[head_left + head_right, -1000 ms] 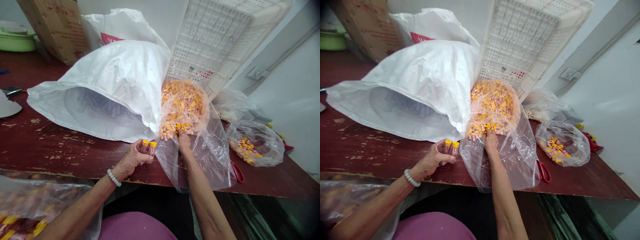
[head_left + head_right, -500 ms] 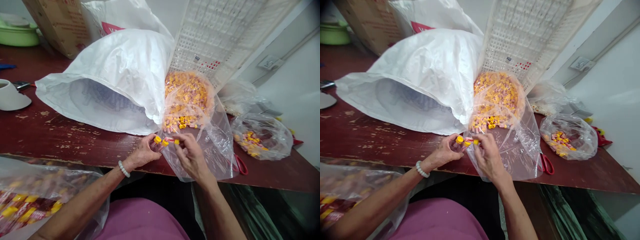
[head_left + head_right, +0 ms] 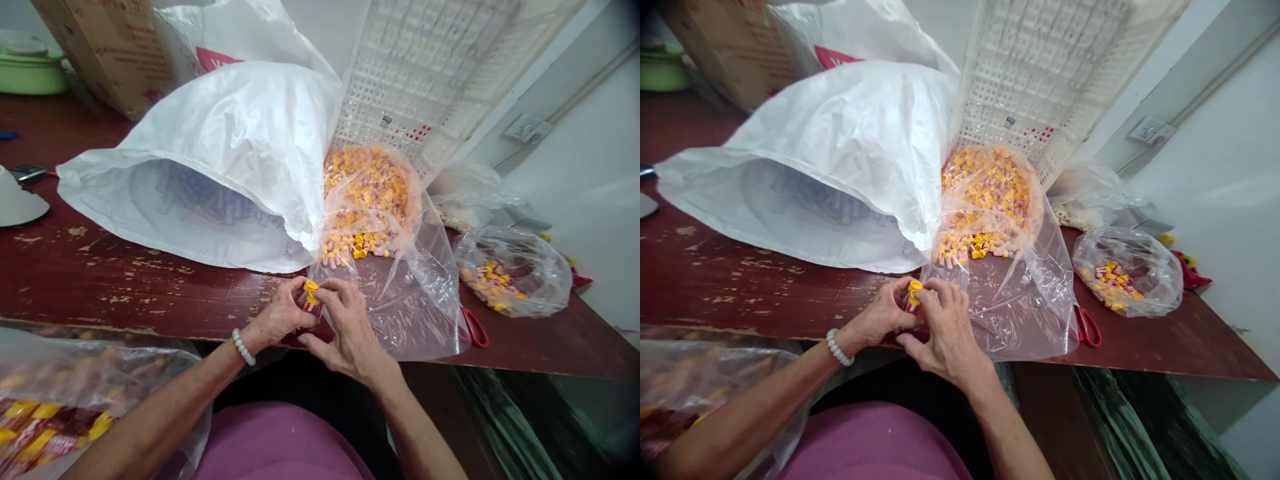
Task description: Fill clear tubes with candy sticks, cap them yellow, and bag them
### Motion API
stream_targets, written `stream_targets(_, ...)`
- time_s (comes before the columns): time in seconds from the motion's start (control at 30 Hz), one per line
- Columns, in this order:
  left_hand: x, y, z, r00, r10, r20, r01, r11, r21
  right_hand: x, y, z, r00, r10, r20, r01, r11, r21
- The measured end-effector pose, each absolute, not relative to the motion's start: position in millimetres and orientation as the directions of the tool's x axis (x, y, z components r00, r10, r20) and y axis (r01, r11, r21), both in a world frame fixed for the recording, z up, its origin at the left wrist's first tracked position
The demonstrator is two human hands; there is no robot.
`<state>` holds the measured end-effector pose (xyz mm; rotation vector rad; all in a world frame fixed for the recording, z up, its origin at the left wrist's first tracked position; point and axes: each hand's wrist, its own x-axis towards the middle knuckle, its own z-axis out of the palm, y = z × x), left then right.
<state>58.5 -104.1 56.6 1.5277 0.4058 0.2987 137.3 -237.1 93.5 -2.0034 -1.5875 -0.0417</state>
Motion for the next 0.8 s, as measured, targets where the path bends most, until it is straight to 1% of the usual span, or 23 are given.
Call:
stream_targets(0.07, 58.6, -104.7, 54.7, 0.887, 0.449, -0.105, 0.066, 0.101, 0.993, 132.3, -234.5, 89.6, 0.302, 0.874, 0.381, 0.893, -0.119, -0.435)
stream_targets(0.13, 58.8, -100.6, 54.2, 0.871, 0.482, -0.089, 0.047, 0.098, 0.994, 142.1, -233.7, 86.8, 0.341, 0.833, 0.436, 0.855, -0.082, -0.512)
stream_targets(0.17, 58.6, -96.9, 54.5, 0.862, 0.500, -0.084, 0.049, 0.083, 0.995, 153.8, -233.6, 85.0, 0.406, 0.783, 0.472, 0.821, -0.085, -0.565)
stream_targets(0.23, 57.6, -88.0, 55.5, 0.830, 0.548, -0.106, 0.086, 0.062, 0.994, 188.1, -231.7, 77.9, 0.615, 0.619, 0.489, 0.719, -0.185, -0.670)
stream_targets(0.27, 56.8, -83.8, 55.9, 0.812, 0.572, -0.121, 0.107, 0.059, 0.993, 207.9, -229.0, 71.9, 0.731, 0.504, 0.459, 0.648, -0.302, -0.699)
stream_targets(0.3, 55.9, -80.5, 56.2, 0.797, 0.590, -0.128, 0.116, 0.058, 0.992, 227.2, -224.8, 64.4, 0.798, 0.457, 0.393, 0.586, -0.432, -0.685)
stream_targets(0.33, 55.3, -78.4, 56.5, 0.788, 0.603, -0.121, 0.110, 0.056, 0.992, 244.1, -219.1, 55.7, 0.809, 0.465, 0.360, 0.570, -0.471, -0.673)
stream_targets(0.4, 54.9, -77.7, 57.5, 0.788, 0.608, -0.102, 0.080, 0.062, 0.995, 266.2, -204.4, 37.1, 0.800, 0.509, 0.316, 0.573, -0.496, -0.652)
stream_targets(0.5, 57.1, -81.7, 60.6, 0.790, 0.604, -0.104, 0.063, 0.089, 0.994, 271.6, -182.4, 15.3, 0.788, 0.535, 0.305, 0.591, -0.520, -0.616)
stream_targets(0.63, 61.2, -82.4, 60.1, 0.797, 0.599, -0.084, 0.044, 0.082, 0.996, 269.8, -175.8, 6.8, 0.813, 0.491, 0.312, 0.568, -0.555, -0.608)
stream_targets(0.73, 63.0, -78.7, 52.2, 0.799, 0.600, -0.021, 0.032, -0.008, 0.999, 277.5, -195.4, 12.1, 0.829, 0.443, 0.340, 0.548, -0.528, -0.649)
stream_targets(0.8, 63.5, -77.5, 46.7, 0.805, 0.593, 0.024, 0.033, -0.085, 0.996, 276.0, -215.3, 21.9, 0.839, 0.394, 0.376, 0.537, -0.480, -0.694)
